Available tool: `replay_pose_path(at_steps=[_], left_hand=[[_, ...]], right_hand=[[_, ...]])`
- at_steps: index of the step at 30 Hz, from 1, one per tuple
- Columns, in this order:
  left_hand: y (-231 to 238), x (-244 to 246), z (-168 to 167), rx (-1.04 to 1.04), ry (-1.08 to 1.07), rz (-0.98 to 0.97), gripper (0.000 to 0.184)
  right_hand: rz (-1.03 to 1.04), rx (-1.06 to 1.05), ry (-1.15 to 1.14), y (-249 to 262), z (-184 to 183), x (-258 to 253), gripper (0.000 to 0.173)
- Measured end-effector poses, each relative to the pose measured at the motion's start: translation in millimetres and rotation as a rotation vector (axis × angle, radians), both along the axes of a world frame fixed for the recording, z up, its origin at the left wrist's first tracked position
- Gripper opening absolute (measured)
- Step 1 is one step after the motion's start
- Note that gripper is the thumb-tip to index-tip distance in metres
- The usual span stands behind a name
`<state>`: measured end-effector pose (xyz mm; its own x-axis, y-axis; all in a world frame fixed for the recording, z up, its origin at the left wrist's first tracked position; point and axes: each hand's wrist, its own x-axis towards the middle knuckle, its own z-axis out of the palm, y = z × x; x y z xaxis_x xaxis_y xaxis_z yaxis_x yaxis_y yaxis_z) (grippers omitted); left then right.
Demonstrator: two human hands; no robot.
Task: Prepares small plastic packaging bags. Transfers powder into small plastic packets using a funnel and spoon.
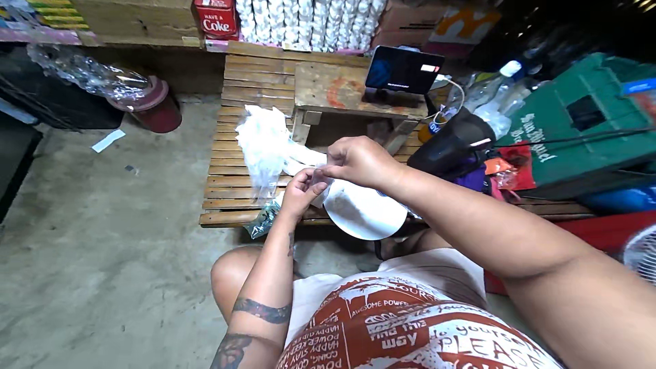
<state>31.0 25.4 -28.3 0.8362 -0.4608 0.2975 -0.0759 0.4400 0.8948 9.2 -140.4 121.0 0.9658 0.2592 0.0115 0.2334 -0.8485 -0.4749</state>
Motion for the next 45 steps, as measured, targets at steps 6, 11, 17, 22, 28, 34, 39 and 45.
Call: replay_pose_path(at_steps=[6, 11, 17, 22, 28, 34, 39, 45], left_hand=[[-5.0, -4.9, 6.4, 0.178, -0.094, 0.152, 0.017], [-8.4, -7.8, 10.6, 0.26, -0.181, 0.203, 0.028], [-16.6, -6.0, 6.8, 0.322, -0.171, 0.216, 0.03], [-30.4, -0.1, -2.8, 0.35, -0.182, 0.189, 0.033], [-38.6, 2.1, -8.8, 0.392, -0.203, 0.175, 0.032], [-39.4, 0.6, -13.1, 0.354, -0.217, 0.158, 0.032], [-41.3, -1.6, -15.0, 0.361, -0.256, 0.192, 0.034], [-44.3, -4.1, -20.2, 0.357, -0.282, 0.244, 0.026]], right_hand=[[-0.012, 0.019, -0.077, -8.9, -7.1, -2.8, 0.044], [-0.094, 0.222, -0.071, -56.7, -9.2, -13.9, 0.038], [-0.51, 0.148, 0.014, -162.8, -88.4, -32.3, 0.038], [-0.699, 0.227, 0.083, -173.1, -139.4, -49.4, 0.048], [-0.66, 0.139, -0.007, -154.9, -151.3, -55.7, 0.029], [-0.608, 0.2, -0.253, -153.9, -120.0, -71.5, 0.026], [-0.624, 0.445, -0.335, -153.8, -62.5, -84.0, 0.024], [-0.546, 0.591, -0.398, -141.7, -11.3, -91.0, 0.019]])
